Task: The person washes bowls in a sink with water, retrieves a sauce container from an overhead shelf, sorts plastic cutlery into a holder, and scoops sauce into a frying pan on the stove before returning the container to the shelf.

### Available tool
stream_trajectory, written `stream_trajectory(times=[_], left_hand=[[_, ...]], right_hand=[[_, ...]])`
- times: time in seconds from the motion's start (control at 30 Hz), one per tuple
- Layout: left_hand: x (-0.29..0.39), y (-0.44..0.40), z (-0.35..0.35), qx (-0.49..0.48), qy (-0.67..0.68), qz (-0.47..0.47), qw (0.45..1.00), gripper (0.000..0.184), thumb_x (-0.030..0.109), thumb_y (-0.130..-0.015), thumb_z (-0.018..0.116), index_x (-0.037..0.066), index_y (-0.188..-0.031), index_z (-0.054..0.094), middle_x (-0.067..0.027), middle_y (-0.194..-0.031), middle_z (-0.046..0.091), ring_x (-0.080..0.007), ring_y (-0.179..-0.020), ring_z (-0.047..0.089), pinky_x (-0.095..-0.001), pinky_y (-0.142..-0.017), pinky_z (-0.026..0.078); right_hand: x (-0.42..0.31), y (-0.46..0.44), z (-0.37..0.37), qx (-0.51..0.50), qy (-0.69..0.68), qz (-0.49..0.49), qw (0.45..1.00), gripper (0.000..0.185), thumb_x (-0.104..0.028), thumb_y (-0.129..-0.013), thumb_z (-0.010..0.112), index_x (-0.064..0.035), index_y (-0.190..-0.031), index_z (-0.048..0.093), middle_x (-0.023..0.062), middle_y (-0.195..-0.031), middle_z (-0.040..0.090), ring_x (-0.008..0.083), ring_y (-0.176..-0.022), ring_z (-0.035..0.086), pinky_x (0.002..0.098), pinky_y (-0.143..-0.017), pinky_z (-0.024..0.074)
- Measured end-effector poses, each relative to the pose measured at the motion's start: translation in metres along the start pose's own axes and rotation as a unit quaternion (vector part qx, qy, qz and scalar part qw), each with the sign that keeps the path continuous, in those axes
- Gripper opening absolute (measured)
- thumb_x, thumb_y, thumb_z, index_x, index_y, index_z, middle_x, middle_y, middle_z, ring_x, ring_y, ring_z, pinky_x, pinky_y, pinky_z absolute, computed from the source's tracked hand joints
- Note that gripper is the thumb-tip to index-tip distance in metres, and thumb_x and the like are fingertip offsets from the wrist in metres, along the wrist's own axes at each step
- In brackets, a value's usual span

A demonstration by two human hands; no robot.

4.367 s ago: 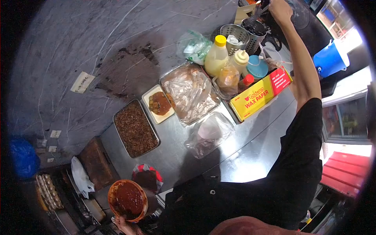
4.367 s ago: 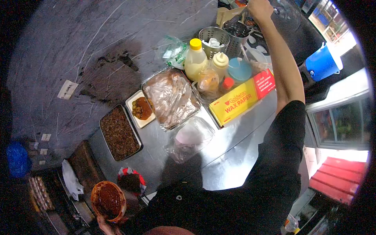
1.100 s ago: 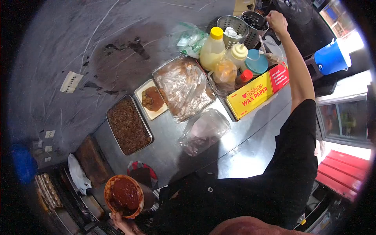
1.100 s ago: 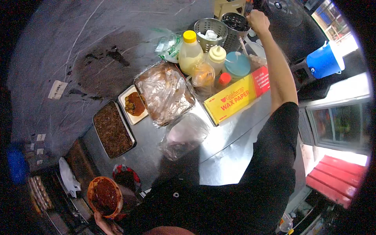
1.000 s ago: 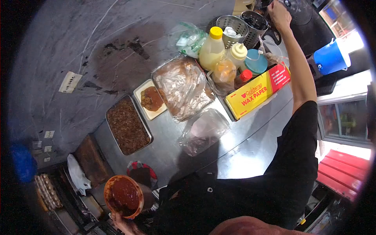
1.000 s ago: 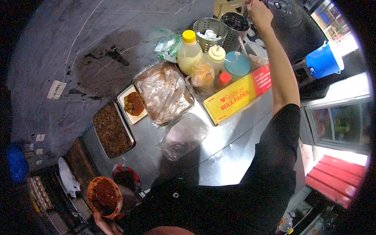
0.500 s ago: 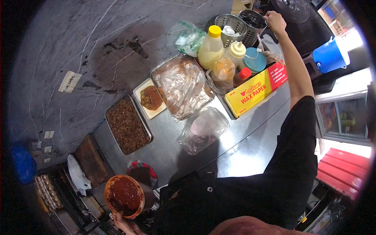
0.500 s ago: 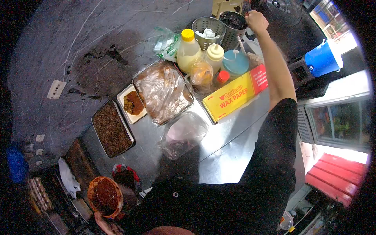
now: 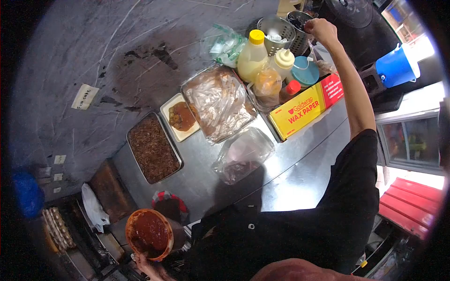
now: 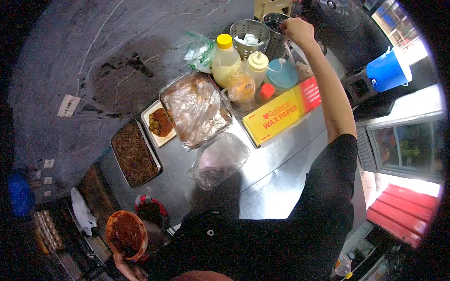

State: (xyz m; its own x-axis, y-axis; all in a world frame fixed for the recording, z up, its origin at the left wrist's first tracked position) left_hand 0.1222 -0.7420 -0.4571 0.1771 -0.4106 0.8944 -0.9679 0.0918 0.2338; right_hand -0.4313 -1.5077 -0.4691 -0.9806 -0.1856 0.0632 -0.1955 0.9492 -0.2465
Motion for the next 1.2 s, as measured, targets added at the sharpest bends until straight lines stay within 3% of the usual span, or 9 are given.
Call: stream_trajectory(times=[0.2, 0.37, 0.47, 0.57, 0.73, 0.83, 1.03, 1.1, 1.2], left_hand=[[0.003, 0.009, 0.004, -0.012, -0.002, 0.006, 1.0, 0.028, 0.018, -0.07, 0.061, 0.007, -0.095, 0.055, -0.0119, -0.103, 0.054, -0.0271, -0.098, 0.053, -0.046, -0.083, 0.044], [-0.013, 0.0, -0.008, -0.022, 0.022, -0.017, 0.999, 0.027, 0.017, -0.072, 0.06, 0.007, -0.097, 0.055, -0.0113, -0.103, 0.054, -0.0266, -0.098, 0.053, -0.0452, -0.083, 0.045], [-0.013, 0.003, -0.01, 0.003, 0.037, -0.007, 0.999, 0.025, 0.016, -0.073, 0.059, 0.006, -0.096, 0.055, -0.0108, -0.101, 0.055, -0.0257, -0.095, 0.055, -0.0433, -0.081, 0.046], [0.019, 0.037, 0.011, 0.101, -0.08, -0.075, 0.989, 0.022, 0.015, -0.074, 0.058, 0.006, -0.094, 0.055, -0.0093, -0.099, 0.056, -0.0236, -0.09, 0.056, -0.0407, -0.077, 0.047], [0.019, 0.032, 0.012, 0.009, -0.011, -0.023, 1.0, 0.028, 0.022, -0.079, 0.056, 0.005, -0.101, 0.053, -0.009, -0.102, 0.056, -0.0225, -0.089, 0.057, -0.0375, -0.07, 0.049], [0.023, 0.037, 0.019, -0.021, -0.009, -0.019, 1.0, 0.032, 0.026, -0.082, 0.055, 0.005, -0.105, 0.053, -0.0088, -0.104, 0.056, -0.0218, -0.088, 0.058, -0.0356, -0.065, 0.05], [0.024, 0.04, 0.021, -0.042, -0.004, -0.01, 0.999, 0.035, 0.03, -0.084, 0.053, 0.005, -0.108, 0.052, -0.0085, -0.106, 0.057, -0.021, -0.088, 0.059, -0.0335, -0.06, 0.051], [0.017, 0.029, 0.015, -0.035, 0.003, -0.008, 0.999, 0.033, 0.029, -0.083, 0.054, 0.005, -0.107, 0.052, -0.0085, -0.105, 0.057, -0.0209, -0.088, 0.059, -0.034, -0.062, 0.051], [0.012, 0.025, 0.011, -0.032, 0.007, -0.006, 0.999, 0.031, 0.026, -0.081, 0.054, 0.005, -0.104, 0.052, -0.0084, -0.103, 0.057, -0.0209, -0.087, 0.058, -0.0347, -0.063, 0.05]], right_hand=[[-0.009, -0.003, -0.002, -0.035, -0.055, 0.012, 0.998, 0.019, -0.03, -0.079, 0.062, -0.0238, -0.095, 0.069, 0.0084, -0.088, 0.068, 0.0279, -0.085, 0.066, 0.0409, -0.071, 0.0512], [-0.027, 0.002, 0.0, -0.004, -0.001, -0.03, 1.0, 0.019, -0.03, -0.081, 0.056, -0.0198, -0.092, 0.069, 0.0115, -0.085, 0.067, 0.0293, -0.082, 0.065, 0.0421, -0.07, 0.0507], [-0.03, -0.001, -0.003, 0.029, 0.013, -0.05, 0.998, 0.02, -0.028, -0.081, 0.055, -0.0161, -0.088, 0.068, 0.0139, -0.084, 0.066, 0.0305, -0.081, 0.065, 0.044, -0.068, 0.0505], [-0.032, -0.007, -0.001, 0.029, 0.03, -0.058, 0.997, 0.02, -0.027, -0.079, 0.055, -0.0128, -0.085, 0.068, 0.0154, -0.081, 0.066, 0.0324, -0.078, 0.065, 0.0456, -0.067, 0.0505], [-0.039, -0.018, 0.009, -0.046, 0.095, -0.079, 0.991, 0.022, -0.023, -0.078, 0.062, -0.0052, -0.09, 0.067, 0.0181, -0.091, 0.067, 0.033, -0.084, 0.066, 0.0442, -0.071, 0.0534], [-0.043, -0.014, 0.01, -0.063, 0.099, -0.106, 0.987, 0.025, -0.027, -0.081, 0.059, -0.0052, -0.09, 0.067, 0.0175, -0.093, 0.066, 0.0332, -0.085, 0.066, 0.045, -0.073, 0.0527], [0.005, -0.015, -0.07, 0.189, -0.072, 0.017, 0.979, 0.028, -0.032, -0.085, 0.048, -0.0112, -0.098, 0.061, 0.0151, -0.092, 0.065, 0.0357, -0.083, 0.063, 0.0467, -0.069, 0.0494], [0.013, -0.012, -0.097, 0.209, -0.096, 0.064, 0.971, 0.025, -0.025, -0.087, 0.046, -0.0064, -0.093, 0.06, 0.0194, -0.09, 0.064, 0.0384, -0.085, 0.061, 0.0465, -0.075, 0.0473], [0.016, -0.002, -0.119, 0.202, -0.161, 0.108, 0.96, 0.028, -0.029, -0.085, 0.047, -0.0063, -0.089, 0.061, 0.0199, -0.088, 0.064, 0.0379, -0.086, 0.061, 0.0458, -0.074, 0.0469]])
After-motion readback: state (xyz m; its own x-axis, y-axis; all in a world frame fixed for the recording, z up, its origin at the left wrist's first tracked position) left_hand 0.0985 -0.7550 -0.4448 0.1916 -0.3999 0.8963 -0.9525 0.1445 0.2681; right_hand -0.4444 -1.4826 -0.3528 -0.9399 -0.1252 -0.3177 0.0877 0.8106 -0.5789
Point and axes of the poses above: each hand's wrist, its own y-axis away from the middle knuckle, its own z-axis out of the palm, x = y × z, the point moved 8 cm from there along -y, towards the middle knuckle
